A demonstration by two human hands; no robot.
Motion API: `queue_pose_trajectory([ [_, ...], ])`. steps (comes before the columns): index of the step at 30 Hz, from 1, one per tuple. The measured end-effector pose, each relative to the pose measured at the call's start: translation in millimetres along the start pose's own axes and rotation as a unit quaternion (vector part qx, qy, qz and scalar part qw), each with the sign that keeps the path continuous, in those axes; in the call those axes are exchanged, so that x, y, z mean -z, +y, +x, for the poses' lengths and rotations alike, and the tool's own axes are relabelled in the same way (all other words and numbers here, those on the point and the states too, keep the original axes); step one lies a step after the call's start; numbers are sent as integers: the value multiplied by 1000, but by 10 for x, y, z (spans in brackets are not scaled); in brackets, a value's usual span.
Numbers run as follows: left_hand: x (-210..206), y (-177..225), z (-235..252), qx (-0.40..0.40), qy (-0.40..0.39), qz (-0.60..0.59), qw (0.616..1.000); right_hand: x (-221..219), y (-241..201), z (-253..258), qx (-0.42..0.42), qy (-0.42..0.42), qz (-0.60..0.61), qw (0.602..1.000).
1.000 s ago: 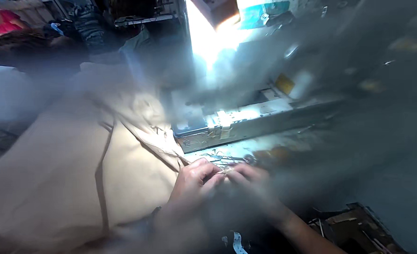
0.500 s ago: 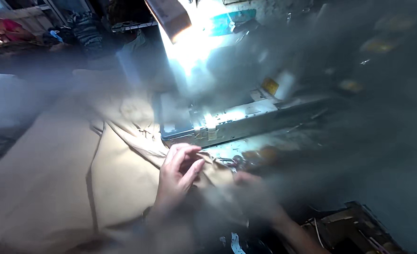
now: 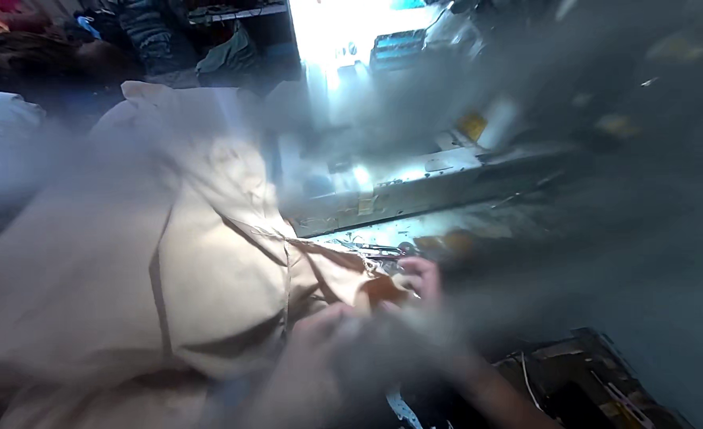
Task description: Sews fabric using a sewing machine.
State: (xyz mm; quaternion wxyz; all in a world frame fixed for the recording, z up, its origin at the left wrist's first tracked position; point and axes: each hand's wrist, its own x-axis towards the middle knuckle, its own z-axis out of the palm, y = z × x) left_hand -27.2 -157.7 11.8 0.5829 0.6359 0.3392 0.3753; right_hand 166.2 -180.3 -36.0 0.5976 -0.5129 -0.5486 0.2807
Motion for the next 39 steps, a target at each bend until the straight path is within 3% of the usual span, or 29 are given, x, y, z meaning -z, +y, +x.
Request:
queue_pose_trajectory([
  [2,187,148,30,30,49,-233,971,-88,69,-48,-4,4,-22,1000],
  [4,431,235,14,3,67,-389,919,-88,46,-29,-70,-29,130,989],
  [5,535,228,-49,1,67,-402,913,-54,-6,10,-132,-61,260,955],
  [7,679,190,-184,19,90,-314,945,4,-110,119,-231,-155,459,844],
  [9,781,160,-229,16,116,-201,973,-24,-163,227,-267,-214,537,771],
  [10,824,148,-239,5,126,-157,980,-51,-174,274,-273,-226,538,765],
  [12,911,138,-259,-45,136,-82,986,-98,-162,371,-234,-233,506,797],
  [15,1026,173,-315,-118,106,49,986,-107,-179,461,-100,-228,408,878],
  [17,992,204,-347,-165,125,156,966,-108,-242,420,-9,-213,302,929],
  [19,940,188,-335,-234,167,245,926,-162,-302,335,99,-147,139,974],
  [22,947,77,-235,-298,213,324,872,-254,-257,270,260,-27,-87,961],
  [23,944,46,-180,-287,213,309,881,-260,-252,271,289,-2,-130,948],
  [25,854,144,-43,-204,199,151,947,-236,-287,309,313,15,-170,934],
  [26,802,275,57,-158,183,68,968,-217,-328,344,314,10,-166,935],
  [28,768,544,334,-174,157,89,968,-184,-411,458,283,-12,-109,953],
  [30,797,779,719,-251,167,240,923,-179,-475,629,171,-49,16,984],
  [32,862,893,1177,-290,153,378,866,-172,-486,848,4,-87,166,982],
  [34,910,836,1637,-235,108,480,838,-166,-427,1035,-124,-101,275,948],
  [36,911,714,2055,-168,41,542,822,-187,-337,1154,-179,-108,311,927],
  [39,1032,368,2535,-245,10,597,764,-264,-228,1280,-191,-105,289,932],
])
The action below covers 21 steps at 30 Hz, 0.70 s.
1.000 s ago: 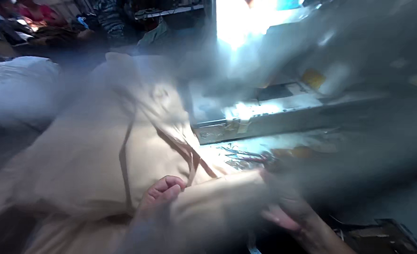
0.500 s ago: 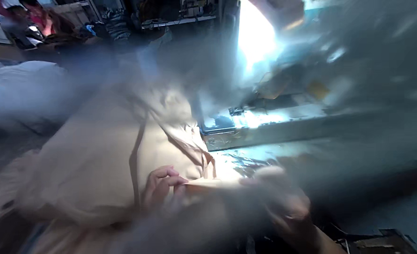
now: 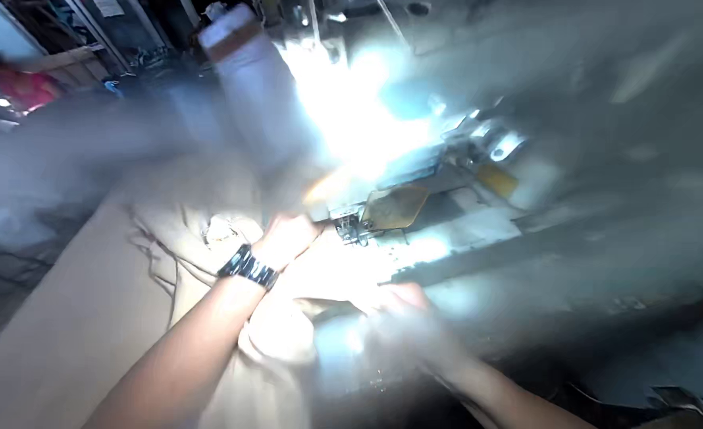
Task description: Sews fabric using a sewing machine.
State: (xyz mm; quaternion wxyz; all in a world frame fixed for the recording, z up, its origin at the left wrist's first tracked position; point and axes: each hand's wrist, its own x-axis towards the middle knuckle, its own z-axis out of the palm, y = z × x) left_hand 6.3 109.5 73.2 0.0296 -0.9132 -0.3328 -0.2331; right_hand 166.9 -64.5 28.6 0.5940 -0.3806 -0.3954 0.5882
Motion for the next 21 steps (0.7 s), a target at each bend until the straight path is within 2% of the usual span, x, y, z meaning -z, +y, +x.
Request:
queue_pose_trajectory([
  [1,-14,17,40,18,-18,-1,1000,-7,19,34,12,1,-14,1000],
  [2,85,175,114,72,-50,-35,996,-22,22,54,25,2,-28,999],
  [3,139,285,157,106,-48,-65,991,-34,26,55,38,1,-38,999],
  [6,131,291,131,84,-10,-49,995,-30,87,4,78,-4,-73,994],
  [10,201,358,131,139,-60,-48,987,-28,149,5,91,-14,-62,994],
  [12,195,366,129,129,-55,-63,988,-33,134,35,81,-9,-55,995],
  [15,203,358,157,137,-93,-50,985,-66,110,48,65,10,-65,996],
  [18,173,310,149,122,-87,-39,988,-35,96,18,68,20,-130,989],
  [20,208,281,85,92,-25,-19,995,46,131,-73,141,42,-212,966],
  [21,276,303,-14,89,-9,-31,995,97,174,-133,216,69,-256,940],
])
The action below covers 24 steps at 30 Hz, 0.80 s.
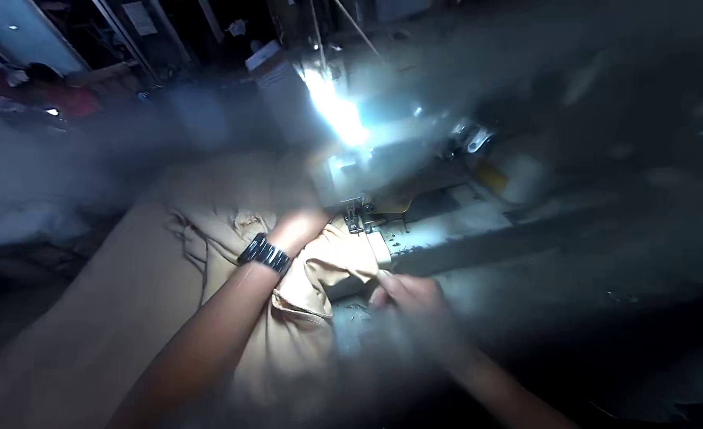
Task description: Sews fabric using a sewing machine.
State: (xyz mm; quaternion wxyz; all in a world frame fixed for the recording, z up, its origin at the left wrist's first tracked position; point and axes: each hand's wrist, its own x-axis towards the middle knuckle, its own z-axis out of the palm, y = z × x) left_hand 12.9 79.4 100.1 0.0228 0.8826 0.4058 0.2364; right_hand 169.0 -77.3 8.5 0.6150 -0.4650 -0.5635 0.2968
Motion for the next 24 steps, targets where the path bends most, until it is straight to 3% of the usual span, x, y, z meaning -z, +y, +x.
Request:
queue_pose_trajectory([
  [3,263,82,-493,-82,-27,-72,994,117,20,-71,167,101,-113,974],
  [5,348,149,-806,-135,-57,-60,987,120,-31,-50,190,129,-140,963],
  [10,151,231,-787,-169,73,69,980,23,-83,-76,201,108,-58,972],
  [14,-80,198,-623,-136,188,-42,972,17,1,-374,222,61,-79,970],
  [16,42,296,-631,-130,257,-137,948,-167,85,-430,270,13,-111,956],
  [18,313,459,-665,-125,277,-160,939,-582,44,-355,303,-68,-164,936],
  [21,628,725,-693,-90,281,-98,951,-1208,-365,-39,244,-211,-240,916],
  [23,585,721,-712,-69,312,-87,944,-1268,-542,101,180,-276,-230,916],
  [24,531,671,-736,-62,332,-93,937,-1193,-481,102,193,-270,-199,922],
])
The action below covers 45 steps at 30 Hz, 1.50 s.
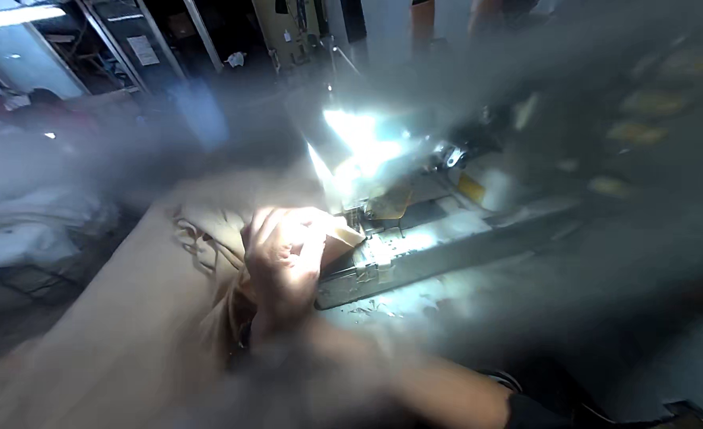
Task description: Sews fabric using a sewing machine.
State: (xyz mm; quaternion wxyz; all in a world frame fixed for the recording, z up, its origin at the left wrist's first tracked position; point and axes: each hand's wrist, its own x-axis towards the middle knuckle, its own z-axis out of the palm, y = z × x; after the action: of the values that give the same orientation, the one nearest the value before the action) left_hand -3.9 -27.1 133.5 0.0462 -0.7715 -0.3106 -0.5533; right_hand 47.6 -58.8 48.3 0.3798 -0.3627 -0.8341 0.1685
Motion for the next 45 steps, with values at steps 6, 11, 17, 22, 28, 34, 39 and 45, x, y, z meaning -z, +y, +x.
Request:
queue_pose_trajectory([
  [6,-187,-150,-291,-14,88,-70,994,566,703,-693,37,404,-78,911],
  [11,-220,-80,-270,-34,59,-86,994,826,988,-411,34,391,-153,907],
  [17,-204,-28,-312,-68,33,-63,995,1006,932,-578,-5,231,-38,972],
  [22,-216,-66,-552,-151,-45,-32,987,882,619,-911,53,232,59,969],
  [28,120,185,-443,-175,-181,-11,968,722,499,-1129,43,226,62,971],
  [34,-33,-65,-7,-214,-543,16,812,634,660,-1068,-19,201,146,969],
  [39,9,-277,242,-192,-466,63,861,514,844,-1009,-45,236,179,954],
  [45,-74,-535,377,-290,-397,110,864,587,1067,-839,-2,231,134,964],
])
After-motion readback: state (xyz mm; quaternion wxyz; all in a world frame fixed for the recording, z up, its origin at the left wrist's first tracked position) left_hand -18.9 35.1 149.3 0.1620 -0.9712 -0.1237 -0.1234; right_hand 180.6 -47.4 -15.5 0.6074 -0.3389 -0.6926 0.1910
